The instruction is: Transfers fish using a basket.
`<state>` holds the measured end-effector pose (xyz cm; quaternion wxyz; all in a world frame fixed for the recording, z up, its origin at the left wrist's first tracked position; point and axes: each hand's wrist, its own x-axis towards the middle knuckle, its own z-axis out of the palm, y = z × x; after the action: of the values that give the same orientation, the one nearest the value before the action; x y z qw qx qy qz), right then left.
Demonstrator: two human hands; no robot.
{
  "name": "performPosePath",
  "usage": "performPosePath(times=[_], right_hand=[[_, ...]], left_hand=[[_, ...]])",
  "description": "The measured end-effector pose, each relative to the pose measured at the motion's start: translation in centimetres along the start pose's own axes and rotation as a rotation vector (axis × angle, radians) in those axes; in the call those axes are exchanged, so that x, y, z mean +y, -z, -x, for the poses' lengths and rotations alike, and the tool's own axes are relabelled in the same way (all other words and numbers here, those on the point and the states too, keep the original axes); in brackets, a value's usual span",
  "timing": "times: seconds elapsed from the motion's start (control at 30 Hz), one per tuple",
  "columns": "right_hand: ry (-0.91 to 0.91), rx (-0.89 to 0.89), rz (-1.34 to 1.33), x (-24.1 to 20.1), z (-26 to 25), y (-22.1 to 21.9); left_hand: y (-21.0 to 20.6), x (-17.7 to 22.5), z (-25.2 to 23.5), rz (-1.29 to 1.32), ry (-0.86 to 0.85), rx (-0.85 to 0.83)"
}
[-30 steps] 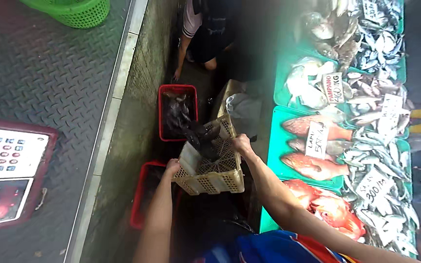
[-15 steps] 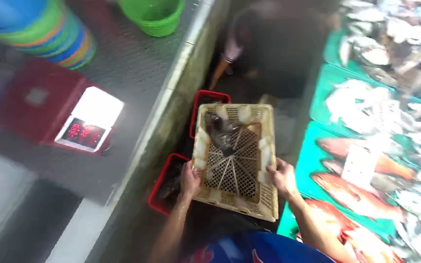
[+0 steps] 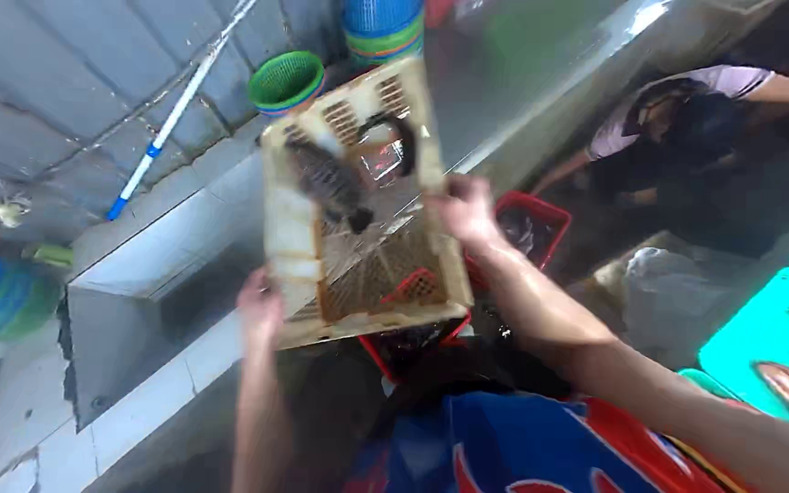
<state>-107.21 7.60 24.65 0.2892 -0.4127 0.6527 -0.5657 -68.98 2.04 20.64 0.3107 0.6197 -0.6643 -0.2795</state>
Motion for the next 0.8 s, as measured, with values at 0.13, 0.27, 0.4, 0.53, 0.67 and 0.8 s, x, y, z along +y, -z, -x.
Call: performPosePath(times=[0.13,0.27,0.4,0.53,0.67,0.8], right_hand=[[-0.192,-0.297,0.025,-1.5,-6.9,-14.2],[-0.313,-0.474,-0.030,-3.2,-6.9,-21.5],[0.019,-0.428,0.099,-1.2,-0.5,-20.8],[0.057,-0.679,0.314,12.2,5.9,-14.4],[-0.435,-1.046,0.712,24.1,12.1,-3.8],[-0.832,-1.001,0.740,28.1,11.8,4.6]], left_hand=[[8.9,-6.8,-0.9,0.306,0.265,-0.086],[12.0,-11.5,-0.7,0.723,0.296,0.088],[11.3,-13.8,1.5,0.931,0.255,0.245],[4.5,-16.7,6.2,0.888,0.341,0.117],[-5.6,-17.9,13.1,0.827,0.666,-0.012],[-15.4,-15.9,16.0,0.649,0.855,-0.229]])
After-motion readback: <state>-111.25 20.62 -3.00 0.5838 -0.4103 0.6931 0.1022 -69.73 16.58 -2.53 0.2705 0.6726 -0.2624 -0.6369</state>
